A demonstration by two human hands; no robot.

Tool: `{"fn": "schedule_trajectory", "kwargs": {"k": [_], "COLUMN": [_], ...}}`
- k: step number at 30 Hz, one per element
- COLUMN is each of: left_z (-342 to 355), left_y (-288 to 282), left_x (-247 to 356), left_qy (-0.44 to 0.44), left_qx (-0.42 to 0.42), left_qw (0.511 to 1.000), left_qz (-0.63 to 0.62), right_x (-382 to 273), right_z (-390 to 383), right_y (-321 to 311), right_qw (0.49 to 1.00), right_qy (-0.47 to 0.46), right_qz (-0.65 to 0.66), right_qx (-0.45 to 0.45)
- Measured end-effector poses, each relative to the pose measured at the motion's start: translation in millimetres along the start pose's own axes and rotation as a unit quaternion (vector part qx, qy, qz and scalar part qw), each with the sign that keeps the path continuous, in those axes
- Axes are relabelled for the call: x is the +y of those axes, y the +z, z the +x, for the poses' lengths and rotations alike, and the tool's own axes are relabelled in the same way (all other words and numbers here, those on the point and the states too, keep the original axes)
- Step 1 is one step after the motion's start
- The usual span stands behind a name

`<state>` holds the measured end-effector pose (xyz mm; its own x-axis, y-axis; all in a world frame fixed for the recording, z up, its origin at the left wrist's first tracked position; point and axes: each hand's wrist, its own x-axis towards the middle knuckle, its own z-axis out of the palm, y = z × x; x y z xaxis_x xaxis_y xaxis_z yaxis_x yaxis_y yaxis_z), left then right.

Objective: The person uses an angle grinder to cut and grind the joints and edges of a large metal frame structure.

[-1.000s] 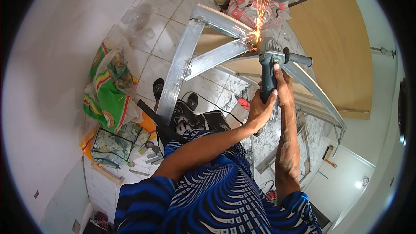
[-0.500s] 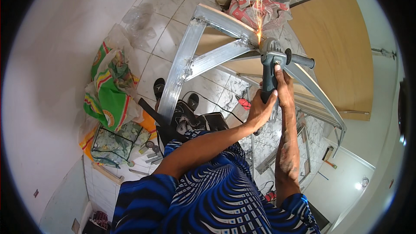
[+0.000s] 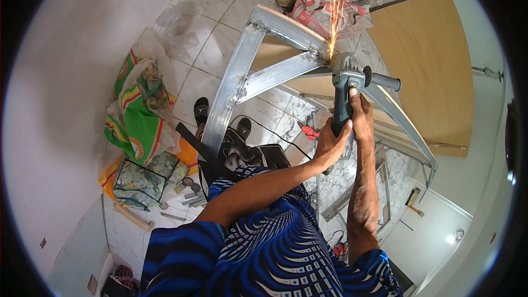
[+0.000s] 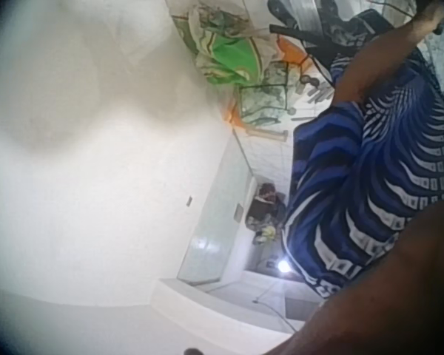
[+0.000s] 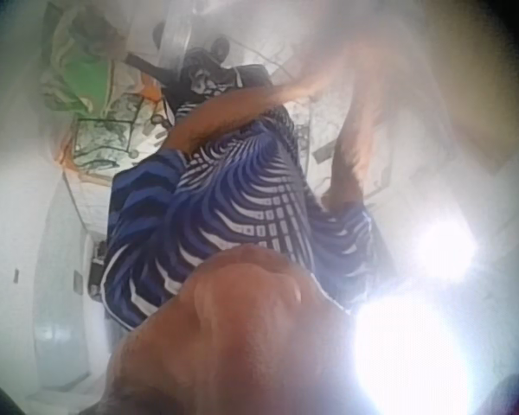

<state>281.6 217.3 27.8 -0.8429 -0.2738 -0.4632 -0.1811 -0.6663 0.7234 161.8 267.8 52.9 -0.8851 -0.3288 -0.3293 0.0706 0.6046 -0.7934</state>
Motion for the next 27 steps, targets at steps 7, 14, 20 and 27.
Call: {"fn": "schedule_trajectory", "kwargs": {"k": [7,14,20,27], "left_z": [5,5,2,3], "left_y": [-3,-1,-1,3], "left_x": [-2,-9,-7,-13], "left_qy": [-0.005,0.014,0.019,0.031], "left_qx": [-0.008,-0.003,-0.005,0.001], "left_qw": [1.0,1.0,1.0,0.999], "left_qz": [0.021,0.001,-0.013,-0.014], "right_x": [-19,-9,-23,-15], "right_z": [-8,-8,-13,-10], "right_y": [5,1,4,0], "right_qw": [1.0,1.0,1.0,1.0], "right_qy": [0.021,0.015,0.019,0.007], "right_qz": [0.015,0.013,-0.002,-0.02], "right_qx": [0.005,-0.008,-0.014,-0.009]}}
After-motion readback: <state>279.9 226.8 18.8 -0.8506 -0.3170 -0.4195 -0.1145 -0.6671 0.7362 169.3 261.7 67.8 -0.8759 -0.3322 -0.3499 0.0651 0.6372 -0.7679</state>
